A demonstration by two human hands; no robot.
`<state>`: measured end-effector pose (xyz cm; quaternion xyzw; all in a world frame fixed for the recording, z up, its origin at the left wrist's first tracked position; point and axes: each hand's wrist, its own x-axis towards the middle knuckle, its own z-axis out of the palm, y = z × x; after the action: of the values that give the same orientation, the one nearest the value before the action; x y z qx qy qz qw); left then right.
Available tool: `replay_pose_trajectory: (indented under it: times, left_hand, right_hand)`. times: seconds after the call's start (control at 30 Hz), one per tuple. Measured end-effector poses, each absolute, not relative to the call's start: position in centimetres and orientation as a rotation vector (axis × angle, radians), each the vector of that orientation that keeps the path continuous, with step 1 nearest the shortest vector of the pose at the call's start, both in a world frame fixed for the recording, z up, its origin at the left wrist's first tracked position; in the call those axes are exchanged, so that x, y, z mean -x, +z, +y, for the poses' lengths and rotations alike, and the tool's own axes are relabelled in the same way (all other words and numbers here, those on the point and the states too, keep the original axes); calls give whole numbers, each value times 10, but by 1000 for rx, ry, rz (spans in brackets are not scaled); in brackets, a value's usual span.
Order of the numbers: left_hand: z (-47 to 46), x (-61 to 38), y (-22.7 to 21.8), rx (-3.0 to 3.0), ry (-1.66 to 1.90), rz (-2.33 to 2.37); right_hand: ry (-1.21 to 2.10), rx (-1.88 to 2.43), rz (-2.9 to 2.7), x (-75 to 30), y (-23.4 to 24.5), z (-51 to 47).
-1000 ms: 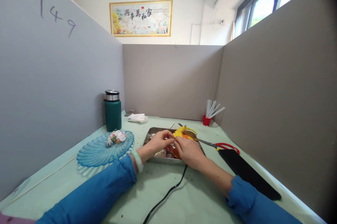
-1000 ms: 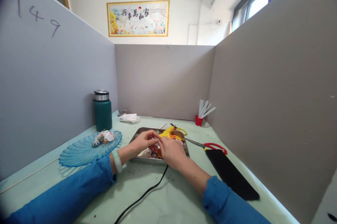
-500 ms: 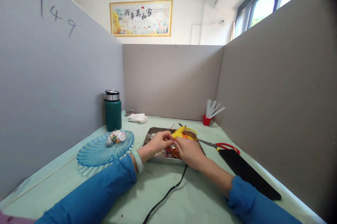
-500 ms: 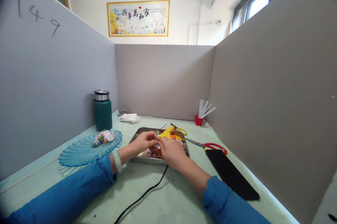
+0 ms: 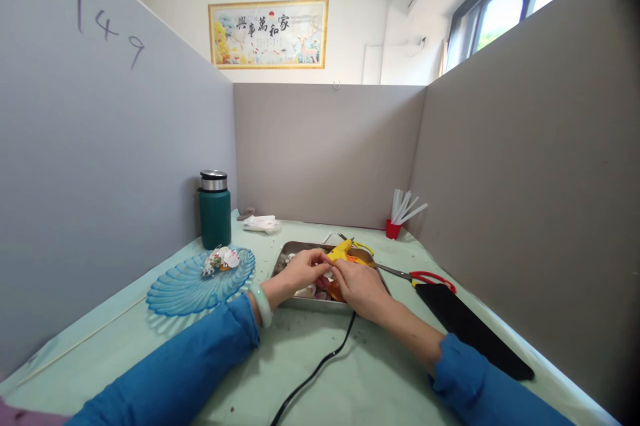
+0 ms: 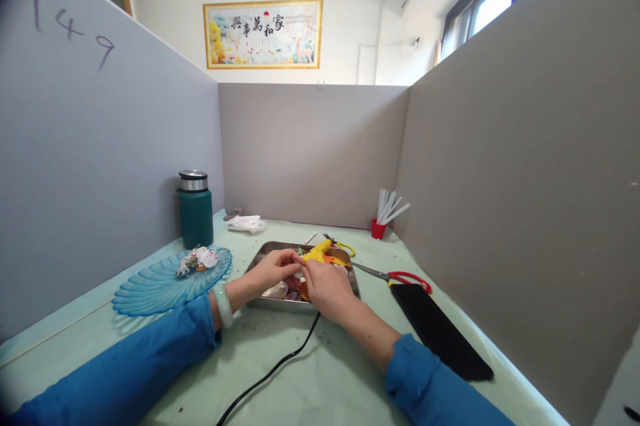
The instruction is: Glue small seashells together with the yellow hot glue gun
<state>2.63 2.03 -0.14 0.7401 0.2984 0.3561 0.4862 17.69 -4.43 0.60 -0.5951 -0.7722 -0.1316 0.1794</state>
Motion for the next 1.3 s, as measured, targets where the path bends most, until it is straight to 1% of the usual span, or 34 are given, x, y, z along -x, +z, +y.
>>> replay_pose_trajectory:
  times: [0.17, 0.53, 1.07, 1.3]
  left_hand:
    - [17, -27, 2, -1702, 886, 699]
    - [18, -25, 0, -1714, 879, 701]
    - [21, -26, -2, -1736, 881, 743]
    - [20, -26, -1, -1745, 850, 727]
  right_hand:
    - [-351, 1688, -2171, -175, 8, -46]
    - [-316, 1633, -2214, -178, 5, -44]
    - [-353, 1637, -2117, -178, 5, -43]
    - [-366, 1565, -2121, -179, 3, -42]
